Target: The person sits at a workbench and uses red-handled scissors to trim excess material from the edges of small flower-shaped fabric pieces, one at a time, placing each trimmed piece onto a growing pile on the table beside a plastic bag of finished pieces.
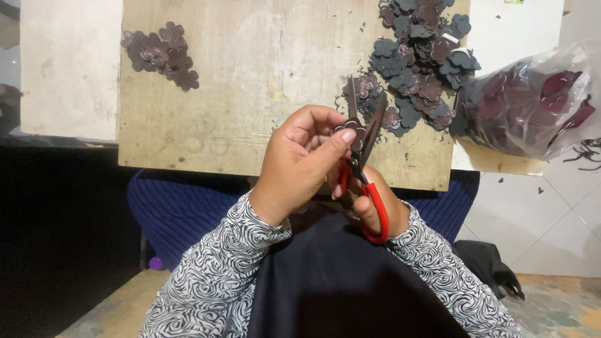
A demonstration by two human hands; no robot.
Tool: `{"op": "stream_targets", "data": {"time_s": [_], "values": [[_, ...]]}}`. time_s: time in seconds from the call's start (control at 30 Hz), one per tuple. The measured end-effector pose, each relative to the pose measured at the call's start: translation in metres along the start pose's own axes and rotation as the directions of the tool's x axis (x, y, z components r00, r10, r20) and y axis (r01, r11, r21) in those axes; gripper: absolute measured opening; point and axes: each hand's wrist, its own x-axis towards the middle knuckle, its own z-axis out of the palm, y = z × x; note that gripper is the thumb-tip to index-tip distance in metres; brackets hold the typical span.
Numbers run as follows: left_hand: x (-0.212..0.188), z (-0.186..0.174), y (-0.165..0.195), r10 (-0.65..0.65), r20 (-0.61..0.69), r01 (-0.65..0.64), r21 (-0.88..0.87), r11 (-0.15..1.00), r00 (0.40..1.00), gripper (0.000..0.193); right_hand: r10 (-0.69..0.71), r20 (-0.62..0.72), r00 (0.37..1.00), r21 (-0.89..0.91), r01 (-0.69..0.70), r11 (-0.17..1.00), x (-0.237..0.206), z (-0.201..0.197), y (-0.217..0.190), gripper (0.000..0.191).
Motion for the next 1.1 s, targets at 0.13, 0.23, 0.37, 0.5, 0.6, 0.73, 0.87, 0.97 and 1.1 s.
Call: {"op": "stream_targets", "data": {"time_s": [0.13, 0.23, 0.37, 0.5, 0.6, 0.73, 0.87, 0.97, 1.1], "values": [[-0.0007, -0.0005, 0.0043, 0.008, 0.004, -0.009, 0.081, 0.997, 1.000, 0.014, -0.035, 0.017, 0.999, -0.040, 0.036, 0.999, 0.0002, -0.0026, 0.0013, 0.092], [-0.0012, 0.0003, 0.0050, -0.021, -0.017, 0.022, 0.084, 0.996, 1.000, 0.014, -0.047, 0.026, 0.999, -0.033, 0.048, 0.998, 0.0006, -0.0033, 0.0021, 0.091], [-0.0030, -0.0001, 0.0057, -0.016, -0.016, 0.017, 0.047, 0.999, 1.000, 0.015, -0.032, 0.035, 0.999, -0.024, 0.033, 0.999, 0.0013, -0.0048, 0.0012, 0.093], [-0.0033, 0.0001, 0.0049, -0.016, -0.026, 0.018, 0.049, 0.999, 1.000, 0.013, -0.010, 0.048, 0.999, -0.037, 0.012, 0.999, 0.0009, -0.0060, 0.0007, 0.091], [-0.0039, -0.0012, 0.0036, 0.016, -0.007, -0.016, 0.053, 0.998, 1.000, 0.012, 0.013, 0.004, 1.000, -0.051, -0.013, 0.999, 0.0009, -0.0049, 0.0027, 0.094], [-0.0030, -0.0017, -0.0001, 0.008, -0.015, -0.007, 0.039, 0.999, 1.000, 0.013, 0.023, -0.004, 1.000, -0.048, -0.023, 0.999, 0.0007, -0.0048, 0.0039, 0.096], [-0.0020, -0.0043, -0.0010, -0.006, -0.029, 0.008, 0.084, 0.996, 1.000, 0.012, 0.062, -0.005, 0.998, -0.045, -0.062, 0.997, -0.0013, -0.0053, 0.0020, 0.097], [-0.0015, -0.0040, -0.0015, -0.023, -0.032, 0.025, 0.063, 0.998, 0.999, 0.013, 0.056, -0.009, 0.998, -0.041, -0.056, 0.998, -0.0014, -0.0043, 0.0010, 0.096], [-0.0005, -0.0040, -0.0013, -0.035, -0.006, 0.036, 0.016, 0.999, 0.999, 0.012, 0.056, -0.024, 0.998, -0.042, -0.057, 0.997, 0.0003, -0.0023, 0.0006, 0.097]]}}
